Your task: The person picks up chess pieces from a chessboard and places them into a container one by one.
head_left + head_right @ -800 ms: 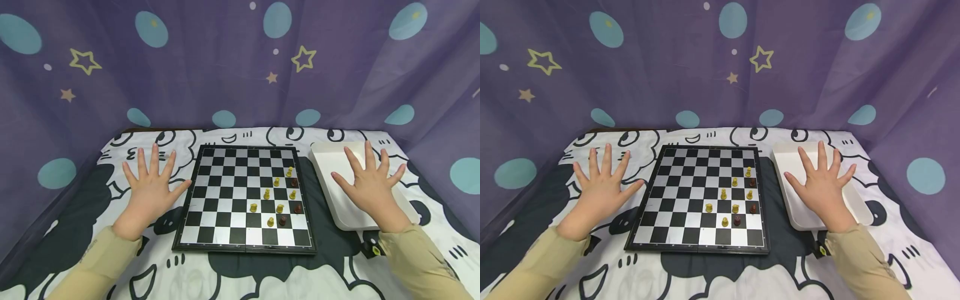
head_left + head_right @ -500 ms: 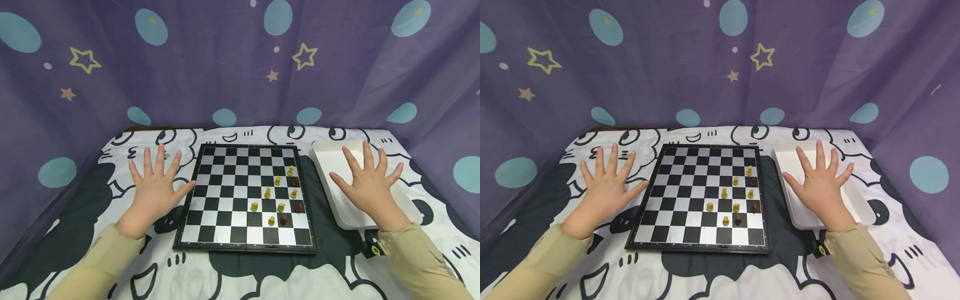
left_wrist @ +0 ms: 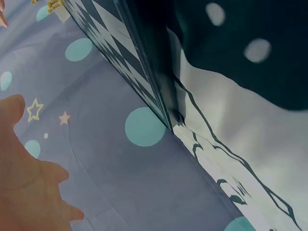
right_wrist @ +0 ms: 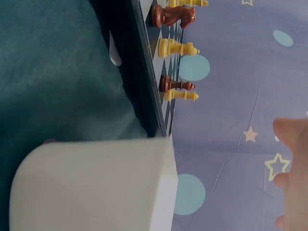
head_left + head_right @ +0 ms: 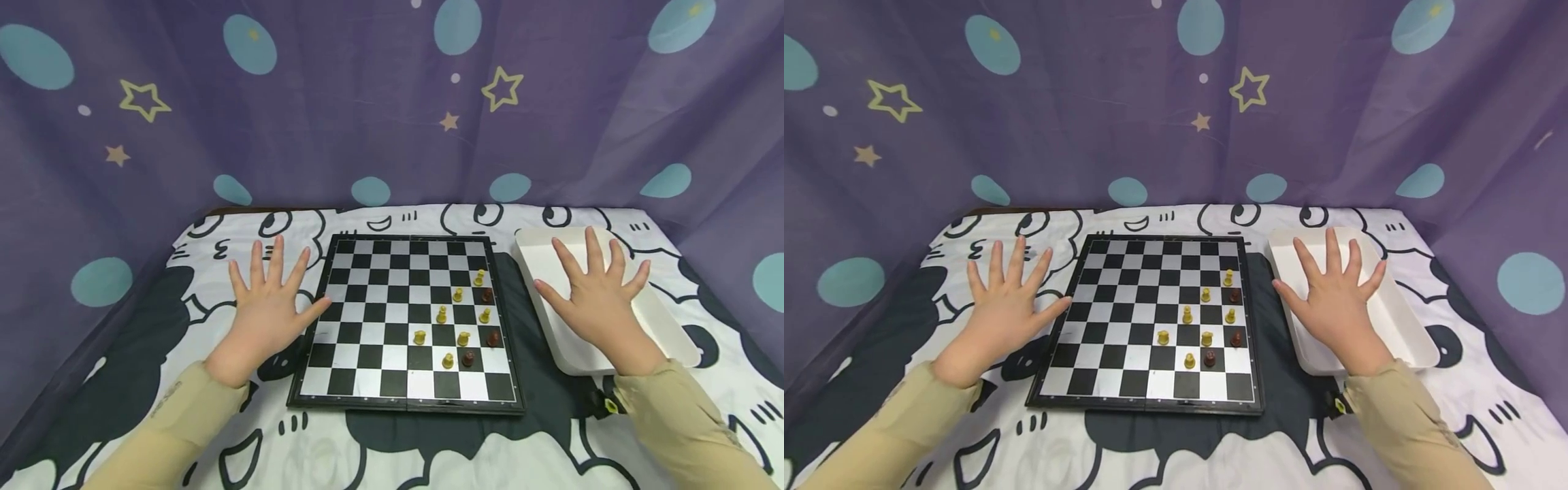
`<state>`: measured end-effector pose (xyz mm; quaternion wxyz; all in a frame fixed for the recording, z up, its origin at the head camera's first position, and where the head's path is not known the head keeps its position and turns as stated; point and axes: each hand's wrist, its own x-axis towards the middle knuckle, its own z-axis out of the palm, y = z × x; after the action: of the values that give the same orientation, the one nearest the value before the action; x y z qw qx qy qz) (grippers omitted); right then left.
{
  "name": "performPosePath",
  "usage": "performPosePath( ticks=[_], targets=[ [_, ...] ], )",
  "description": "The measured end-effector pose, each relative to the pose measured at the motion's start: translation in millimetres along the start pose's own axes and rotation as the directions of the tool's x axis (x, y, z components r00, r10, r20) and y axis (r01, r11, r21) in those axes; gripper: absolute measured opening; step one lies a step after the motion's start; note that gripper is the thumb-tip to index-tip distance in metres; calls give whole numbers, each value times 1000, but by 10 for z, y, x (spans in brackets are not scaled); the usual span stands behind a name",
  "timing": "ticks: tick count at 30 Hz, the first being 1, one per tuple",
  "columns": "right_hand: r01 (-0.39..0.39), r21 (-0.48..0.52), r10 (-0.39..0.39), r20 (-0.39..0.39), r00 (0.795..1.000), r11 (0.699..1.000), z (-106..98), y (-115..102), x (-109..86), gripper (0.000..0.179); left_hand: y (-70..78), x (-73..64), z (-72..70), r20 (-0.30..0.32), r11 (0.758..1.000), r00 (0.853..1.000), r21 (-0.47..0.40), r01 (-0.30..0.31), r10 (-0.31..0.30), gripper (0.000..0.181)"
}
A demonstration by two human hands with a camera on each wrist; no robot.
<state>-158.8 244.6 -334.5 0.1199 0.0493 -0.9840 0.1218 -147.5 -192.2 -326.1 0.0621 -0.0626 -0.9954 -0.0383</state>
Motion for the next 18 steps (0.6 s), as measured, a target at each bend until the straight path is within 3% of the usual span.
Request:
performPosePath(
  ticks=[7,12,16,18],
  targets=[
    [43,15,-43,-7,999,999,-1,-142,87,75,179,59,-3,29,999,999,19,-41,41,92],
    [99,73,-96,-37,995,992,-30,-283,186,70,267,78,2,27,995,996,52,-88,87,109],
    [110,158,-114,20,993,981,-61,-360,295,65,327,81,56,31,988,989,32,-148,147,119],
    [107,209,-122,59,991,972,-65,-378,356,61,368,78,85,65,986,984,12,-167,165,121]
  ],
)
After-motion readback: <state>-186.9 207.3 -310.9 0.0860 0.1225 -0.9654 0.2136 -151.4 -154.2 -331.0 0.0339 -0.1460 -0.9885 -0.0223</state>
